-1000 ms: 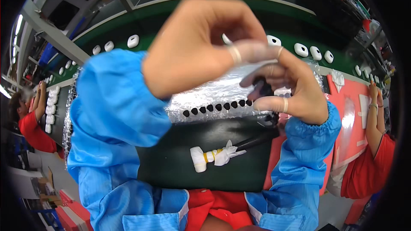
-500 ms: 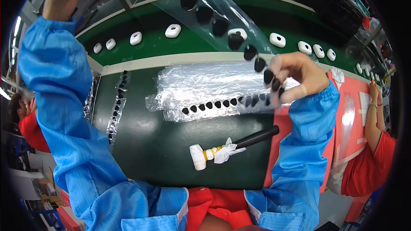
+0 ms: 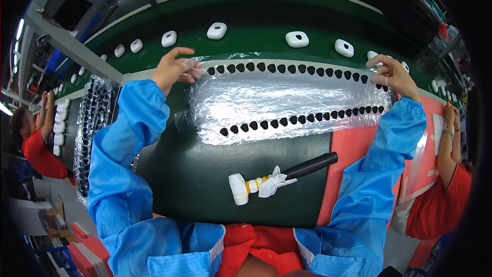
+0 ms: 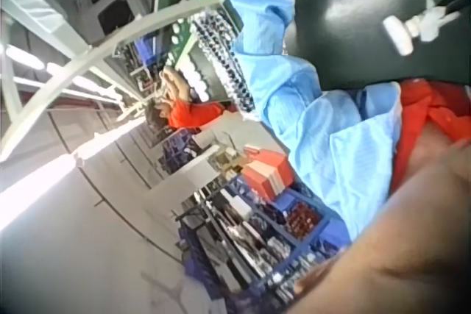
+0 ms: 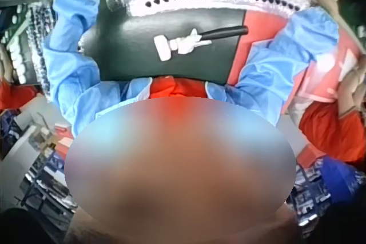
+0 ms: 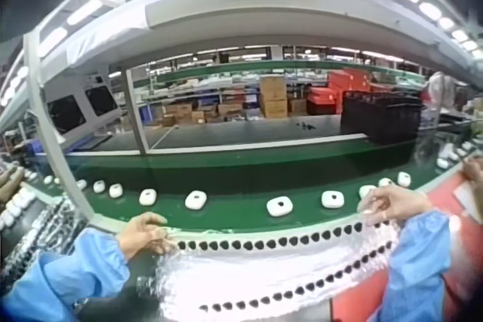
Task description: Assembling electronic components on a production line by placing plastic rings on a board and using a handheld applicator tool.
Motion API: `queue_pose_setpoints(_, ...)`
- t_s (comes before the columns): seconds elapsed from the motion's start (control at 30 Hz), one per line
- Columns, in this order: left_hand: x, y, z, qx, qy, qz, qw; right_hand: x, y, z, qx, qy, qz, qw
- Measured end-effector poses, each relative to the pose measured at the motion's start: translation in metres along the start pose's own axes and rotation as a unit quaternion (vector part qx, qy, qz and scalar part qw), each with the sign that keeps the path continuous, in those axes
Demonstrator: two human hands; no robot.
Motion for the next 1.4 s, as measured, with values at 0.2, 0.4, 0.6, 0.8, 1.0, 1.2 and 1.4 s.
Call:
queue_pose_setpoints(0.2,-0.016,0.013,0.024,0.044,0.049,0.028,0.997,-0.001,0.016,-0.024,-0.057,-0.066,-0.018,0.996)
queue_pose_setpoints(0.4,-0.021,0.015,0.022,0.066,0.074,0.022,0.995,0.006,0.02,-0.037,-0.099,-0.123,-0.032,0.987)
queue_pose_setpoints(0.6,-0.024,0.018,0.024,0.069,0.075,0.018,0.995,0.011,0.018,-0.03,-0.124,-0.14,-0.07,0.98)
queue_pose_setpoints(0.8,-0.028,0.018,0.03,0.079,0.083,0.027,0.993,0.013,0.03,-0.038,-0.104,-0.174,-0.108,0.973)
queue_pose_setpoints(1.0,-0.023,0.016,0.027,0.077,0.113,0.044,0.99,0.016,0.034,-0.029,-0.058,-0.206,-0.133,0.968)
queue_pose_setpoints(1.2,0.031,0.015,0.011,0.018,0.234,-0.017,0.972,0.045,0.031,-0.036,-0.014,-0.272,-0.251,0.929)
queue_pose_setpoints(1.4,0.139,0.005,0.042,0.055,0.594,-0.143,0.79,0.032,0.037,0.003,0.088,-0.203,-0.256,0.941)
Point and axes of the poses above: each hand's wrist, its own y-axis towards the middle knuckle, its own x-axis out of the back of the hand, z = x × y, the point moved 8 cm from there along y, towards the middle knuckle, and after that the axes turned 3 degrees about -y, right-handed, at the moved point
